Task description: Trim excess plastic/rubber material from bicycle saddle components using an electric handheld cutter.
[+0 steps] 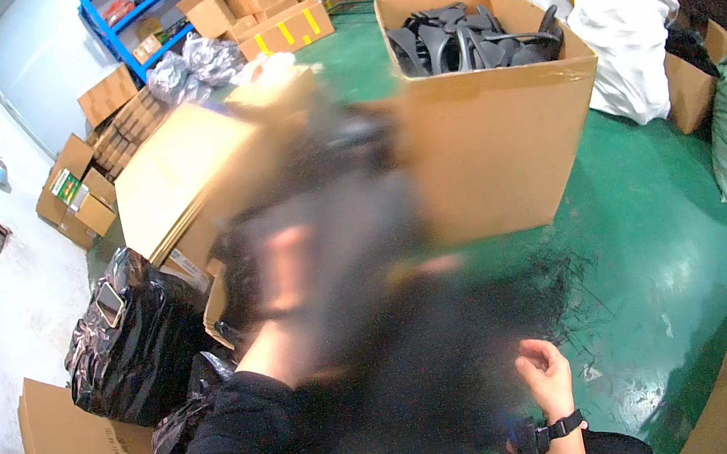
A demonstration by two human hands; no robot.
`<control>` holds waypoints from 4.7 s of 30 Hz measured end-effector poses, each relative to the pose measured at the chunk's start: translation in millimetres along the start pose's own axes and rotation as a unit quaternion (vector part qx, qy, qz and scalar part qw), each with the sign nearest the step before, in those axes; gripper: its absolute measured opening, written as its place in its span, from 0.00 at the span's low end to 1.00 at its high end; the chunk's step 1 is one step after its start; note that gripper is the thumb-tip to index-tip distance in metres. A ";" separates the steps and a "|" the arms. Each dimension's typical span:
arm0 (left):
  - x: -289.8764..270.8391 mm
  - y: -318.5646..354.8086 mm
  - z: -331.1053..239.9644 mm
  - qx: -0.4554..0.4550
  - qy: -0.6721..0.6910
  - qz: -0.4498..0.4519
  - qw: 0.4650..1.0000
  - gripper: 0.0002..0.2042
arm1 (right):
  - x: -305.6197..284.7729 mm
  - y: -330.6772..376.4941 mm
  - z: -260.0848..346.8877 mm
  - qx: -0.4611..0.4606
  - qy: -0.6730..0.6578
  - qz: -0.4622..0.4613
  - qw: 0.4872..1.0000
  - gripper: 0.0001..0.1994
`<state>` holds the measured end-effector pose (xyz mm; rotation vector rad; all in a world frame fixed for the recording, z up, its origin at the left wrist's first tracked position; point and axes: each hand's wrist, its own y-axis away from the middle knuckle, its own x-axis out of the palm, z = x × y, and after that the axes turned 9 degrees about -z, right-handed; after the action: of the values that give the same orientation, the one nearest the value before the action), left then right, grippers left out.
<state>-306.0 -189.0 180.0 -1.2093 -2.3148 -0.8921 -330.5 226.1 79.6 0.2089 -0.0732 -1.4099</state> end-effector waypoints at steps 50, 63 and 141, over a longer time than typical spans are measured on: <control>-41.9 1.2 64.4 0.255 -0.716 -0.155 0.631 0.41 | -68.7 2.7 -20.2 0.122 0.133 -0.050 0.982 0.33; -104.4 -29.6 58.1 0.343 -0.592 -0.169 0.710 0.33 | -65.8 41.0 94.3 0.159 -0.125 0.012 0.979 0.23; 150.1 15.0 209.4 -0.014 -0.316 0.336 0.887 0.18 | -23.7 0.4 78.2 0.134 -0.313 -0.022 0.940 0.13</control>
<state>-385.6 49.4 121.1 -2.3775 -2.0048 -0.2933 -347.7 241.5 158.0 -0.0240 -0.7944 -1.4622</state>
